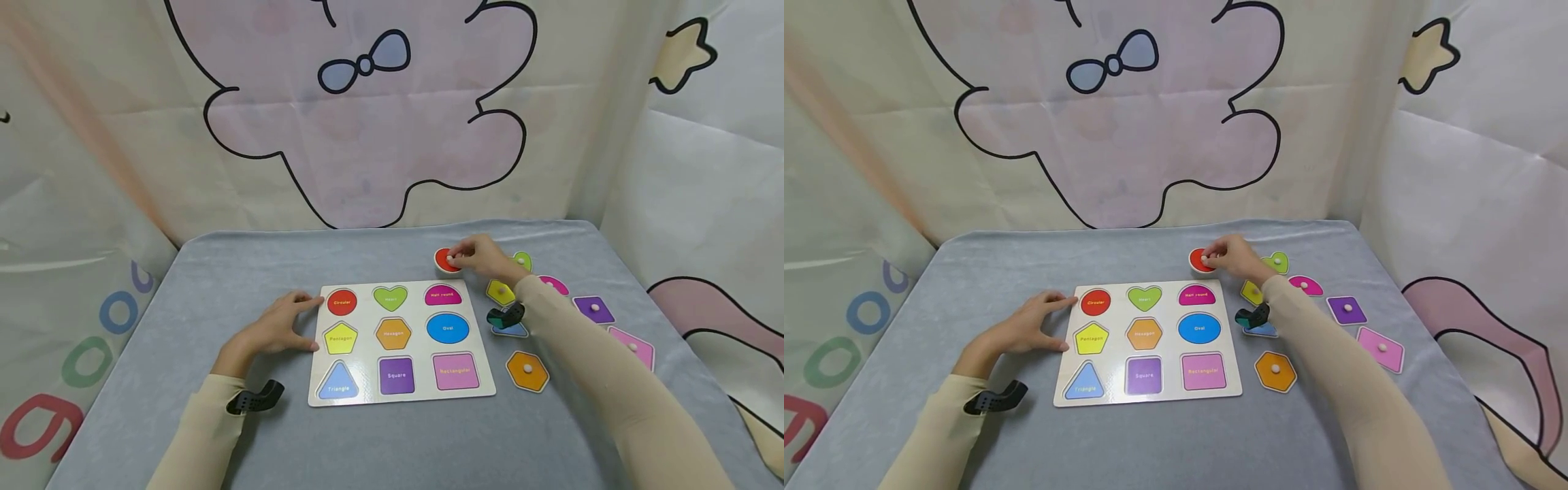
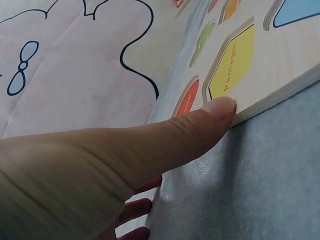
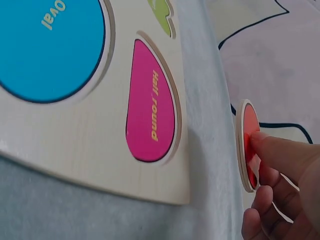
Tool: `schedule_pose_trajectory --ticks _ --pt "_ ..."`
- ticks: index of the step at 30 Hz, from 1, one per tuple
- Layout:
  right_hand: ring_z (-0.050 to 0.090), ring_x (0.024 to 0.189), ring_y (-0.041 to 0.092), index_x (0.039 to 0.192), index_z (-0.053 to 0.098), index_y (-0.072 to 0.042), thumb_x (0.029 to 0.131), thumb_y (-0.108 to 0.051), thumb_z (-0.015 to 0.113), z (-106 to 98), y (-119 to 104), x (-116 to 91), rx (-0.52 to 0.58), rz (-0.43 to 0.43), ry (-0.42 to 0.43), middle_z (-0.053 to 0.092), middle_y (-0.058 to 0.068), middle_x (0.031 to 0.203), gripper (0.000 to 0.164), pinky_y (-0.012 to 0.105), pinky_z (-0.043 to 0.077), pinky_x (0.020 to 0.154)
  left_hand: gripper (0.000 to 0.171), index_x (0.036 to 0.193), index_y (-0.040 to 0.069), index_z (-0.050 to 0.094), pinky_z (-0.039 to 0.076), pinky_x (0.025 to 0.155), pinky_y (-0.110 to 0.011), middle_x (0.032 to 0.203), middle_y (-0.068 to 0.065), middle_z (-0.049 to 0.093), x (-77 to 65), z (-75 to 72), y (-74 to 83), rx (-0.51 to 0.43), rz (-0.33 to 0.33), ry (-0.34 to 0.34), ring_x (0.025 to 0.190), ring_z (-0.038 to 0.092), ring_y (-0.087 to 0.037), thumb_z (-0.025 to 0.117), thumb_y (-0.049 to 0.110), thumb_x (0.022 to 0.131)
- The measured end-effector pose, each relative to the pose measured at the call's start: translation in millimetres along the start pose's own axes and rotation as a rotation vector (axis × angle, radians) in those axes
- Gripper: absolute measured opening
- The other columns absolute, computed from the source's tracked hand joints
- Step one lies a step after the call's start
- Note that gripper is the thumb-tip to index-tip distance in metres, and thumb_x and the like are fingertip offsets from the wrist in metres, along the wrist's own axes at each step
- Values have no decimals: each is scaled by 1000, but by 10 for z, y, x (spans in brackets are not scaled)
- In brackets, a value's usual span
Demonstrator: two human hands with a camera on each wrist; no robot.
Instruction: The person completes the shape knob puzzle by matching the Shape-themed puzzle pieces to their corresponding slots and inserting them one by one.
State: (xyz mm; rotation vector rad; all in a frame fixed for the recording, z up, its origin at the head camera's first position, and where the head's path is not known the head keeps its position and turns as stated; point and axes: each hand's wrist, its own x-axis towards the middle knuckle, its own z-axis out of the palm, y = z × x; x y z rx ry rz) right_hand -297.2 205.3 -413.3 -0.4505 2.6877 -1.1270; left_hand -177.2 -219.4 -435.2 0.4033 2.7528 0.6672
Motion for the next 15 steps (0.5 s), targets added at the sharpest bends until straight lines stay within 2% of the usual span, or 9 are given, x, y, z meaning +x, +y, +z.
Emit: schedule_pose_trajectory --ticks 9,15 --pt "56 94 25 113 74 -3 95 -17 71 92 -124 20 8 -1 -19 69 15 107 23 23 50 75 96 154 16 44 38 112 -62 147 -20 45 10 -8 0 2 0 -6 133 40 -39 91 38 72" --pt "54 93 25 112 75 -2 93 -16 73 154 -230 42 6 -33 -18 69 15 105 23 24 50 73 96 154 15 45 38 112 -63 146 -20 45 -8 -24 5 2 3 -4 132 40 -39 90 38 73"
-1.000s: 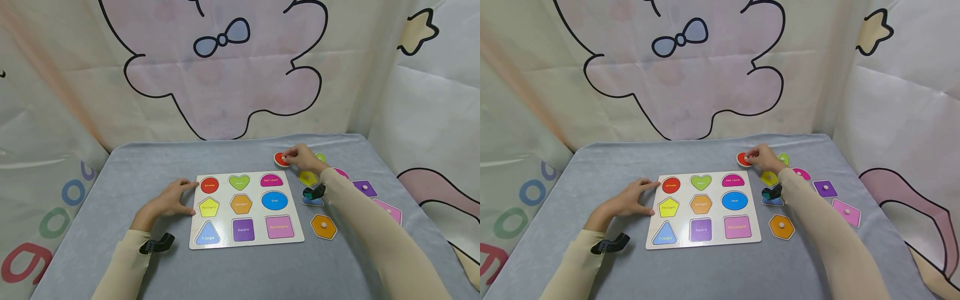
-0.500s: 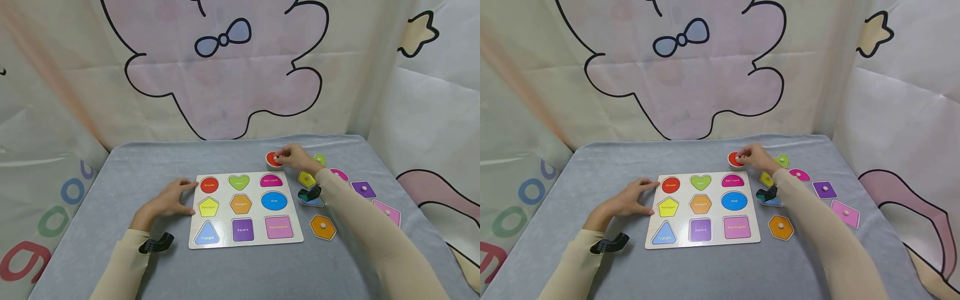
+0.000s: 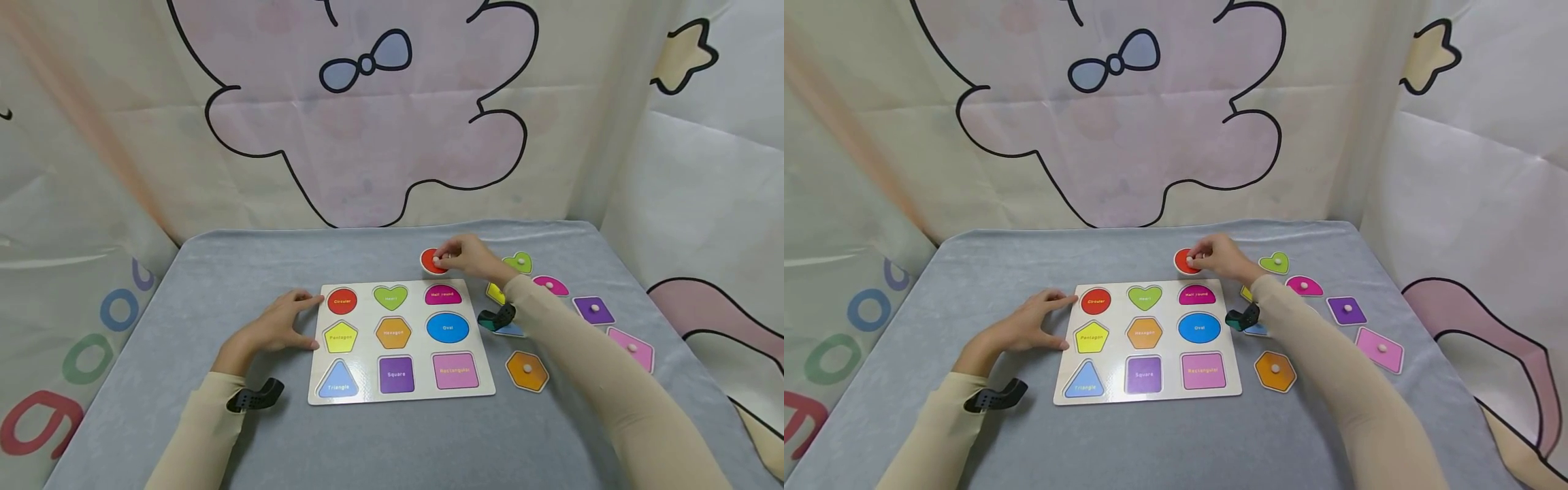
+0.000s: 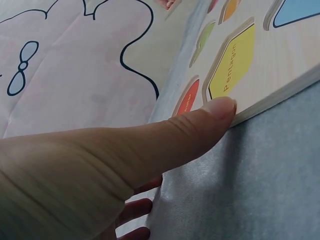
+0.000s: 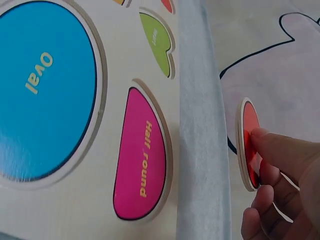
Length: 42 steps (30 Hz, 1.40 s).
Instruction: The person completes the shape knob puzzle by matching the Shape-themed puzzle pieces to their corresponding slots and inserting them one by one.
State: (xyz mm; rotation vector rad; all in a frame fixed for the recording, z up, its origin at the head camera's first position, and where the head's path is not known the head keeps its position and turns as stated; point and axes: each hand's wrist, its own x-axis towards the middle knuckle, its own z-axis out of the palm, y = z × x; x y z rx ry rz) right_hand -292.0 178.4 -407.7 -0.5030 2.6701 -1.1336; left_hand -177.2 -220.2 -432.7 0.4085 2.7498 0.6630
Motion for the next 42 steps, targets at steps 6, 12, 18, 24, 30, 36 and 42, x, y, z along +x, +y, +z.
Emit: schedule_pose_trajectory --ticks 6,12,18,24,30,36,42 --pt "53 87 24 108 75 -1 91 -12 75 57 -114 1 5 -44 -17 67 15 97 21 23 47 69 96 154 15 45 38 111 -62 146 -20 46 11 9 10 4 1 -5 132 40 -39 90 39 73" --pt "52 85 22 105 76 -2 91 -13 76 128 -202 6 11 -57 -35 65 11 91 18 23 46 67 96 154 16 44 38 112 -61 147 -19 45 22 25 15 11 -3 -12 133 40 -38 90 39 73" --pt "53 84 22 103 77 -2 90 -11 76 214 -281 3 28 -71 -47 64 11 89 16 22 46 66 96 154 16 44 39 112 -61 147 -19 45 26 35 13 10 -2 -8 132 41 -37 90 38 73" --pt "52 83 21 102 78 -2 90 -11 77 316 -329 47 38 -92 -50 65 11 88 16 22 46 67 96 154 15 44 39 112 -61 147 -19 45 27 38 12 3 -10 -3 132 41 -38 91 37 73" --pt "52 80 20 102 78 -1 90 -11 76 391 -404 66 73 -107 -81 65 9 85 16 21 44 62 96 154 15 44 39 111 -62 147 -19 46 22 28 10 6 -10 4 133 40 -38 91 37 73" --pt "52 77 18 102 78 -1 90 -9 75 488 -450 92 75 -132 -112 63 6 81 15 20 42 61 95 154 15 44 39 111 -63 147 -19 45 9 21 6 6 -11 7 133 40 -39 90 36 73" --pt "52 77 17 102 78 0 90 -9 76 580 -534 117 68 -158 -135 63 5 79 15 20 43 64 95 154 15 45 39 111 -63 146 -19 46 0 12 -10 15 -4 16 132 41 -39 90 36 73"
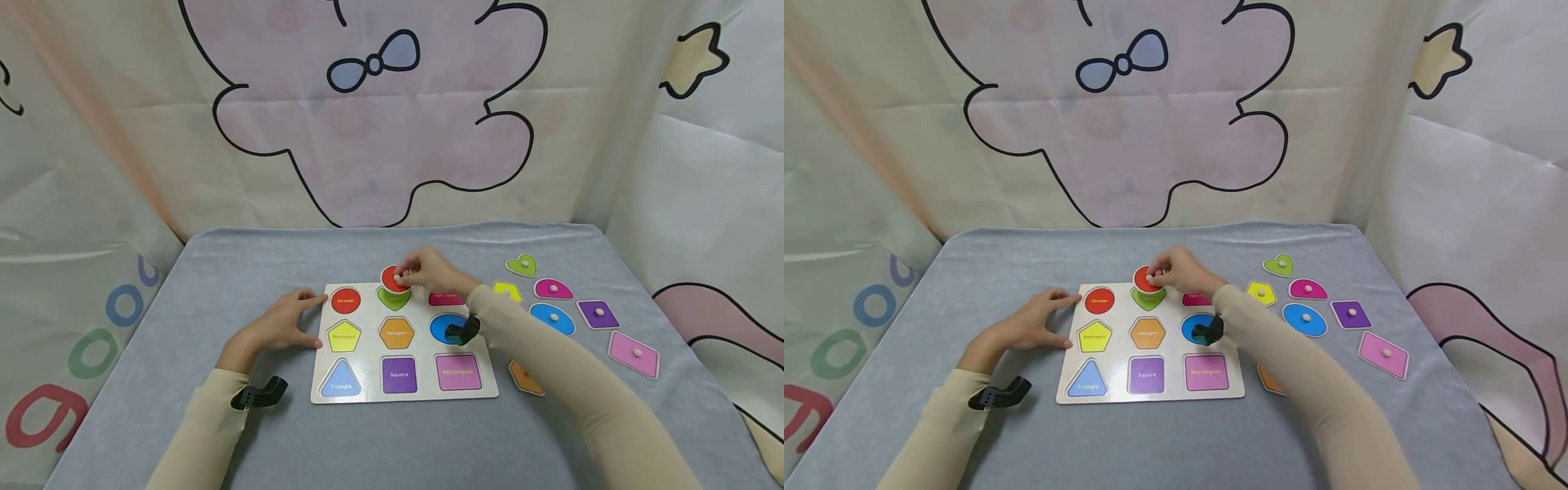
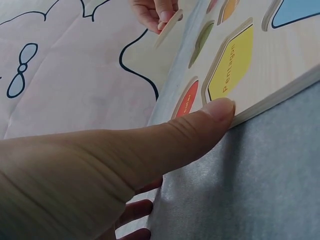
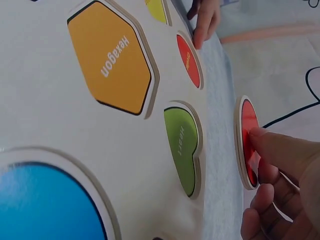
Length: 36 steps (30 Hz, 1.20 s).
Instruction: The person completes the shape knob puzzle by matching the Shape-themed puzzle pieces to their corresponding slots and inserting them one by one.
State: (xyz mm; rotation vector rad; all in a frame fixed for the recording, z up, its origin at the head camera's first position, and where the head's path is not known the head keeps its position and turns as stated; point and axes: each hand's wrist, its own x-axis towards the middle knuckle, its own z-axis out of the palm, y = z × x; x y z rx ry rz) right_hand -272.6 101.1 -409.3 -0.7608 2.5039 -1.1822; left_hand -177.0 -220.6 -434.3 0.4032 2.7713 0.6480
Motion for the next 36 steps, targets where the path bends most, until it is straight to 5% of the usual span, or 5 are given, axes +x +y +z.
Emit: schedule_pose_trajectory --ticks 36 --pt "52 80 14 97 79 -6 90 -14 76 516 -242 306 10 41 -48 62 2 81 11 20 42 68 95 155 15 43 36 113 -62 148 -19 44 15 -28 -16 -12 -2 -30 135 40 -39 89 39 75"
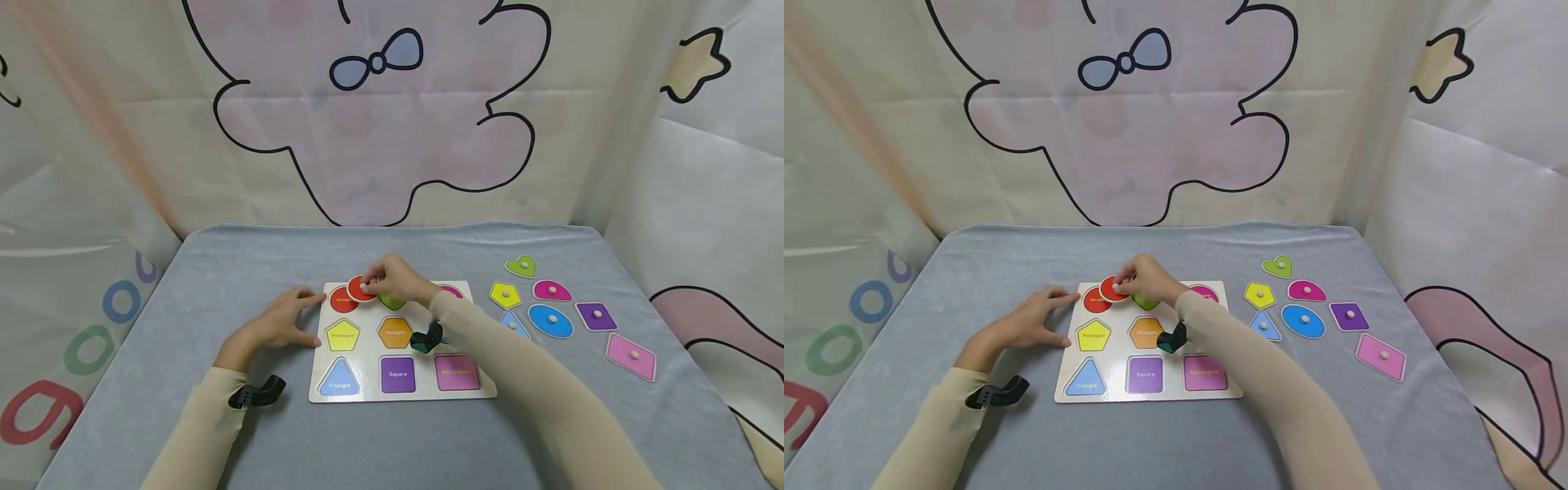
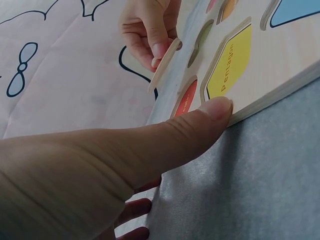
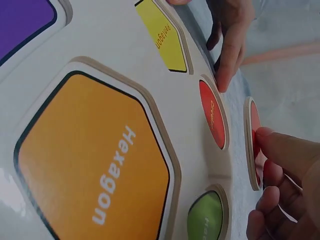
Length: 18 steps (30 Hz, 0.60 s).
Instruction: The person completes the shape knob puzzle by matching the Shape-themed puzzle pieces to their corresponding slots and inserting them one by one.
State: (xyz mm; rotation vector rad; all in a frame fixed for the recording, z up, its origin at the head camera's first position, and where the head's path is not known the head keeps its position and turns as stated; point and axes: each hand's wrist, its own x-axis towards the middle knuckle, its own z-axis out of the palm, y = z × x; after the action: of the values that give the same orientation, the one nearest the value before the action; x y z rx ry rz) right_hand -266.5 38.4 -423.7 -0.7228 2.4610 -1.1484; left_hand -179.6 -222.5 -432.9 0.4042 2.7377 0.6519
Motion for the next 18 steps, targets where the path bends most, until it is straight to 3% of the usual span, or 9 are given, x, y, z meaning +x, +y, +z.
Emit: schedule_pose_trajectory --ticks 18 --pt "53 73 11 96 80 -5 90 -14 77 271 -52 131 -43 -18 3 68 3 80 11 17 42 65 94 154 13 43 34 113 -63 148 -20 44 -6 -6 -52 13 68 12 136 40 -40 88 41 76"
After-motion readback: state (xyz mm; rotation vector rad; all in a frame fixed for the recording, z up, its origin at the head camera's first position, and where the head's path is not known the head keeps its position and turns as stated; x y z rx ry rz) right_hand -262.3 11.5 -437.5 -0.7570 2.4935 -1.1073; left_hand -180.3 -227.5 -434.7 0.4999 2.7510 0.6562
